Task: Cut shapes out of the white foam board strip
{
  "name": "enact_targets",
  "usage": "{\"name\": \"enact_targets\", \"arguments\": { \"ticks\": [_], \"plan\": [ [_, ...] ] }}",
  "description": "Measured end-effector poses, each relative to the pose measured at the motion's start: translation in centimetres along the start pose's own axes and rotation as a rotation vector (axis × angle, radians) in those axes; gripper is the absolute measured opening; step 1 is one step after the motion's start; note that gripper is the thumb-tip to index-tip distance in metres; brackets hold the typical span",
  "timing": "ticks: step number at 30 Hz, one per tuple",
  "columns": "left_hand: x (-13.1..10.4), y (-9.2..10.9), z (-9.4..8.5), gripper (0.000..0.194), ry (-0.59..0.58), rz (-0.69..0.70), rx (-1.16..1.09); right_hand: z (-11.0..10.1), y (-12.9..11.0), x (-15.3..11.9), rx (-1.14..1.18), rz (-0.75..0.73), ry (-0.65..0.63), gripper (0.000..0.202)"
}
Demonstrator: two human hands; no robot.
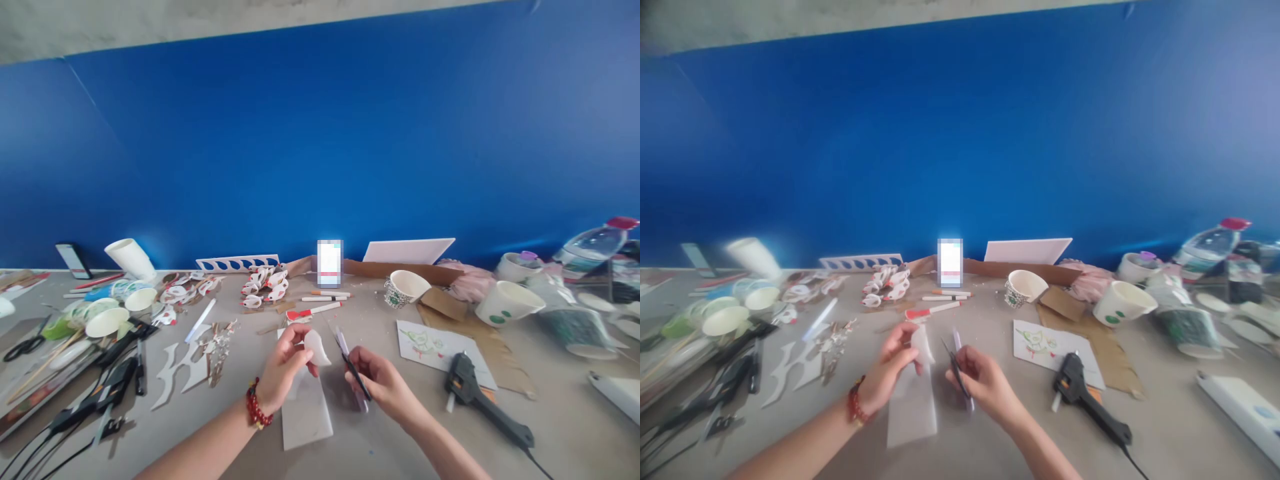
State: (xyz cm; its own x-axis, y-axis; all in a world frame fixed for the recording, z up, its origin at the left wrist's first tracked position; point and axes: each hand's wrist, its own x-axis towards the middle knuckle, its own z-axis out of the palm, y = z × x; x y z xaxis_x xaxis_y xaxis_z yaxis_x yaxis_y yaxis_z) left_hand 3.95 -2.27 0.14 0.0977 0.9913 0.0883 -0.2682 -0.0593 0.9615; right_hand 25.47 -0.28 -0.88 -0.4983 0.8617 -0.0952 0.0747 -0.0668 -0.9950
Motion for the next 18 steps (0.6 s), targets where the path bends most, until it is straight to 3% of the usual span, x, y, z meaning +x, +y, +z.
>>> {"name": "enact_targets", "arguments": {
  "ticks": [7, 18],
  "plan": [
    [-1.1, 0.2, 0.6, 0.028, 0.049, -0.059, 0.007, 0.5, 0.3, -1.0, -0.241, -0.026, -0.041, 0.039],
    [-1.5, 0.4, 0.6, 0.030, 0.003, -0.063, 0.065, 0.2, -0.7, -1.6, -0.492, -0.021, -0.036, 0.027]
  ]
}}
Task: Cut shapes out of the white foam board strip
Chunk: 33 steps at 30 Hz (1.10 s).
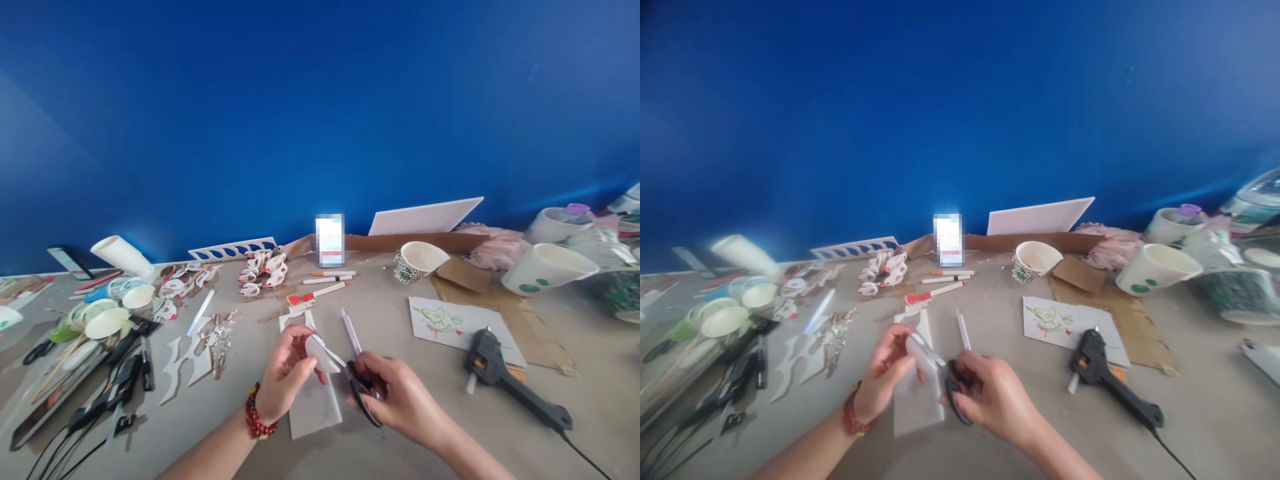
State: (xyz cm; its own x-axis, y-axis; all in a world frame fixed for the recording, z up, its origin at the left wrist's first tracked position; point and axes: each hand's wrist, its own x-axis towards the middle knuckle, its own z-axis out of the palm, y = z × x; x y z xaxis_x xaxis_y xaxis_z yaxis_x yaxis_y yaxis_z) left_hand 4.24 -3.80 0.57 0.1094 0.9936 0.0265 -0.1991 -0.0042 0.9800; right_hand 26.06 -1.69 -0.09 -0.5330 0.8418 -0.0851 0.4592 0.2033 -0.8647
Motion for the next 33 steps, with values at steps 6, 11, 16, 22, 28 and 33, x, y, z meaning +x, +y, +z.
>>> {"name": "enact_targets", "arguments": {
  "ticks": [6, 11, 16, 22, 28, 33],
  "plan": [
    [-0.2, -0.7, -0.4, 0.026, -0.029, 0.026, 0.021, 0.0, 0.0, 0.0, -0.006, 0.026, -0.013, 0.027],
    [-0.2, -0.9, -0.4, 0.027, -0.024, 0.033, 0.026, 0.2, 0.3, 0.1, 0.013, 0.027, -0.016, 0.034],
    [-0.2, -0.8, -0.4, 0.024, -0.028, 0.053, 0.031, 0.2, 0.9, 0.3, 0.014, 0.045, 0.000, 0.041],
    [-0.3, -1.3, -1.2, 0.024, -0.017, 0.037, 0.079, -0.3, 0.5, 0.1, -0.024, -0.024, -0.009, 0.038],
    [-0.4, -1.7, -1.5, 0.022, -0.027, 0.031, 0.123, -0.7, -0.6, 0.0, -0.051, 0.000, -0.010, 0.035],
    [-0.4, -1.6, -1.7, 0.020, -0.041, 0.035, 0.148, -1.1, -1.0, 0.0, -0.117, 0.021, -0.013, 0.026]
  ]
}}
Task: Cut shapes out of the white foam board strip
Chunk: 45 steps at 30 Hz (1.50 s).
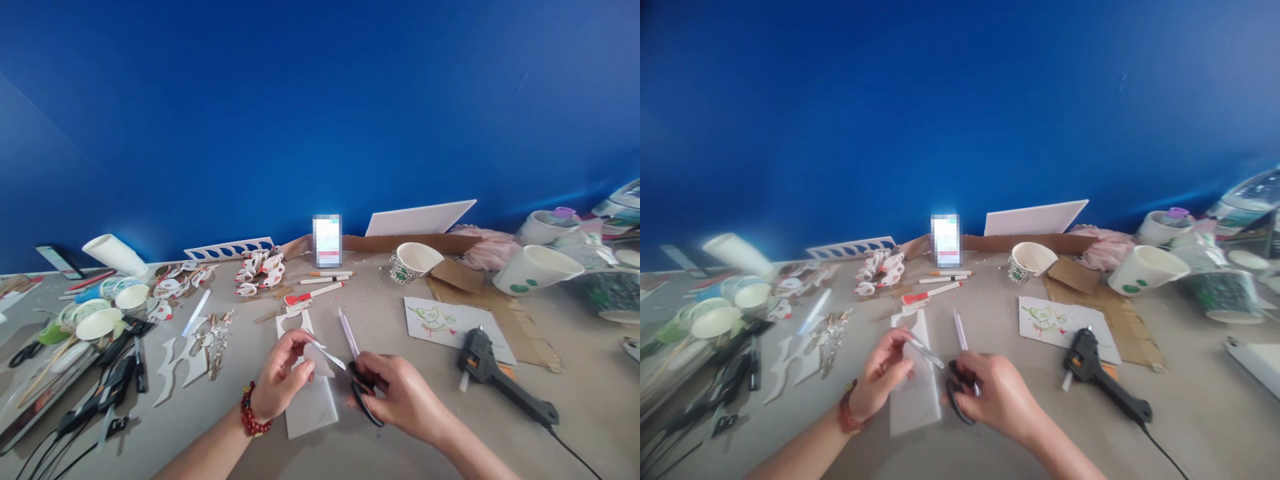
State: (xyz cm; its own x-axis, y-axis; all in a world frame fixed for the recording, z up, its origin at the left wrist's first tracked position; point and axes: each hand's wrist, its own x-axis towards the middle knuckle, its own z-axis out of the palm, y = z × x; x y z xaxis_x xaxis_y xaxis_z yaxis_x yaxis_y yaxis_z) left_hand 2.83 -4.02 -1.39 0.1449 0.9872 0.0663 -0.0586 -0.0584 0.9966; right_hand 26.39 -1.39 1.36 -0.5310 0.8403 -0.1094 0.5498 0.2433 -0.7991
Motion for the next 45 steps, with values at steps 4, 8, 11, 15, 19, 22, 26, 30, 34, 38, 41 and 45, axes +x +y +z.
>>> {"name": "enact_targets", "arguments": {
  "ticks": [4, 8, 11, 15, 19, 22, 26, 30, 34, 38, 41, 45],
  "plan": [
    [0.1, 0.1, -0.2, 0.021, -0.012, 0.006, 0.012, -0.1, 0.1, 0.0, -0.027, -0.004, 0.005, 0.024],
    [0.2, -0.1, -0.4, 0.021, -0.053, 0.007, 0.003, -0.2, 0.2, 0.0, -0.022, -0.014, -0.013, 0.026],
    [0.2, -0.3, -0.5, 0.022, -0.056, -0.002, -0.008, -0.2, 0.3, 0.0, -0.006, -0.011, -0.019, 0.031],
    [0.4, -0.1, -0.6, 0.021, -0.069, -0.013, -0.027, -0.1, 0.8, 0.2, 0.022, 0.010, -0.011, 0.037],
    [0.7, 0.1, -0.8, 0.022, -0.066, 0.018, -0.014, 0.1, 1.3, 0.4, 0.061, -0.028, -0.020, 0.039],
    [0.8, -0.3, -1.1, 0.023, -0.075, 0.060, 0.009, 0.1, 1.2, 0.3, 0.067, -0.047, -0.039, 0.039],
    [0.8, -0.8, -1.4, 0.024, -0.110, 0.073, 0.012, 0.0, 1.1, 0.2, 0.035, -0.032, -0.047, 0.038],
    [0.9, -0.9, -1.6, 0.022, -0.132, 0.070, 0.039, -0.3, 1.1, 0.2, -0.003, -0.013, -0.048, 0.035],
    [1.2, -0.7, -1.6, 0.018, -0.178, 0.087, 0.031, -0.5, 1.4, 0.2, -0.011, 0.004, -0.073, 0.036],
    [1.4, -0.3, -1.5, 0.014, -0.205, 0.083, 0.008, -0.5, 1.9, 0.2, 0.017, 0.037, -0.089, 0.038],
    [1.5, 0.2, -1.6, 0.014, -0.229, 0.075, 0.024, -0.5, 2.1, 0.3, 0.031, 0.022, -0.067, 0.039],
    [1.6, 0.8, -1.7, 0.014, -0.231, 0.128, 0.078, -0.5, 2.0, 0.3, -0.004, -0.048, -0.046, 0.039]
  ]
}}
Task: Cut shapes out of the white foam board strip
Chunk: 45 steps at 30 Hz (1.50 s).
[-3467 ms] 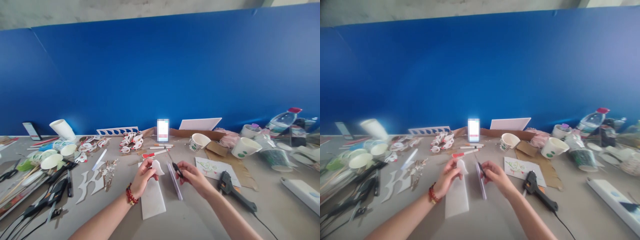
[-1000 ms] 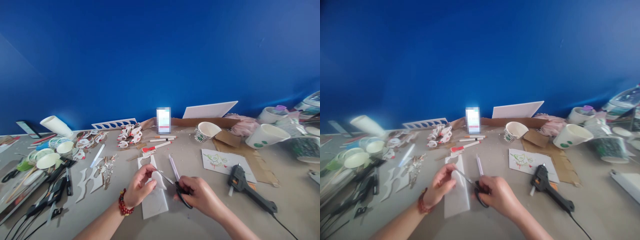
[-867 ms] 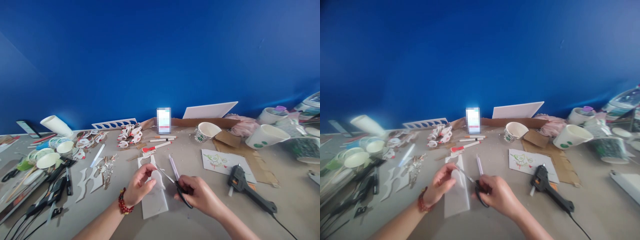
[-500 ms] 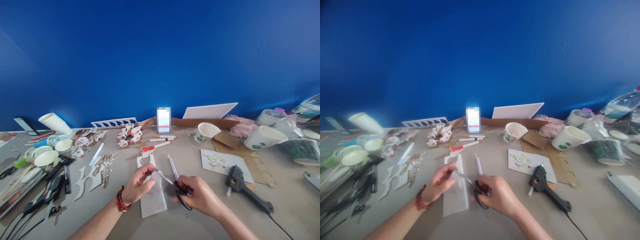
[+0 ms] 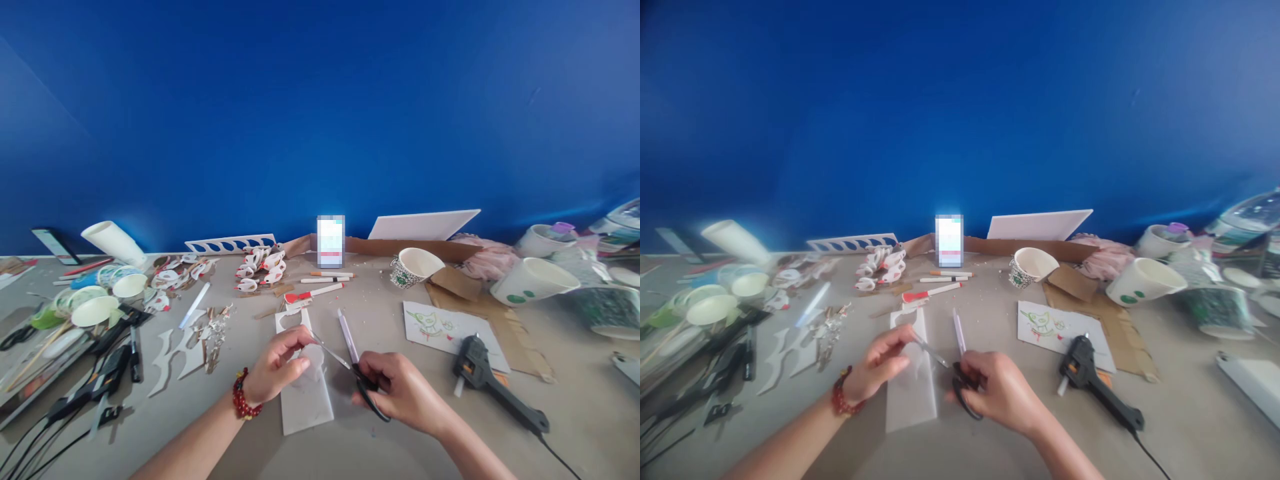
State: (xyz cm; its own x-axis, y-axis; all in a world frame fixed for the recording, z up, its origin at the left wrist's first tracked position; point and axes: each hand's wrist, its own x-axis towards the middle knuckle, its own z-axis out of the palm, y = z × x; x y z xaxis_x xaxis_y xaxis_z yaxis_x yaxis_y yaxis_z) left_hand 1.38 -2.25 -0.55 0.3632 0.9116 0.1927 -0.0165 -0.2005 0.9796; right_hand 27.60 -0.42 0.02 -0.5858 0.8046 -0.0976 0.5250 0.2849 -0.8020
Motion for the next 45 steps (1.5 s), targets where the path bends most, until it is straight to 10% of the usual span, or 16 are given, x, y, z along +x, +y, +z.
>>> {"name": "enact_targets", "arguments": {
  "ticks": [34, 45],
  "plan": [
    [0.21, 0.77, -0.21, 0.015, 0.013, 0.028, 0.157, -0.48, -0.22, -0.07, -0.077, 0.012, -0.009, 0.038],
    [0.73, 0.86, 0.39, 0.015, 0.043, 0.012, -0.173, -0.53, -0.54, -0.17, -0.182, 0.048, 0.004, 0.031]
  ]
}}
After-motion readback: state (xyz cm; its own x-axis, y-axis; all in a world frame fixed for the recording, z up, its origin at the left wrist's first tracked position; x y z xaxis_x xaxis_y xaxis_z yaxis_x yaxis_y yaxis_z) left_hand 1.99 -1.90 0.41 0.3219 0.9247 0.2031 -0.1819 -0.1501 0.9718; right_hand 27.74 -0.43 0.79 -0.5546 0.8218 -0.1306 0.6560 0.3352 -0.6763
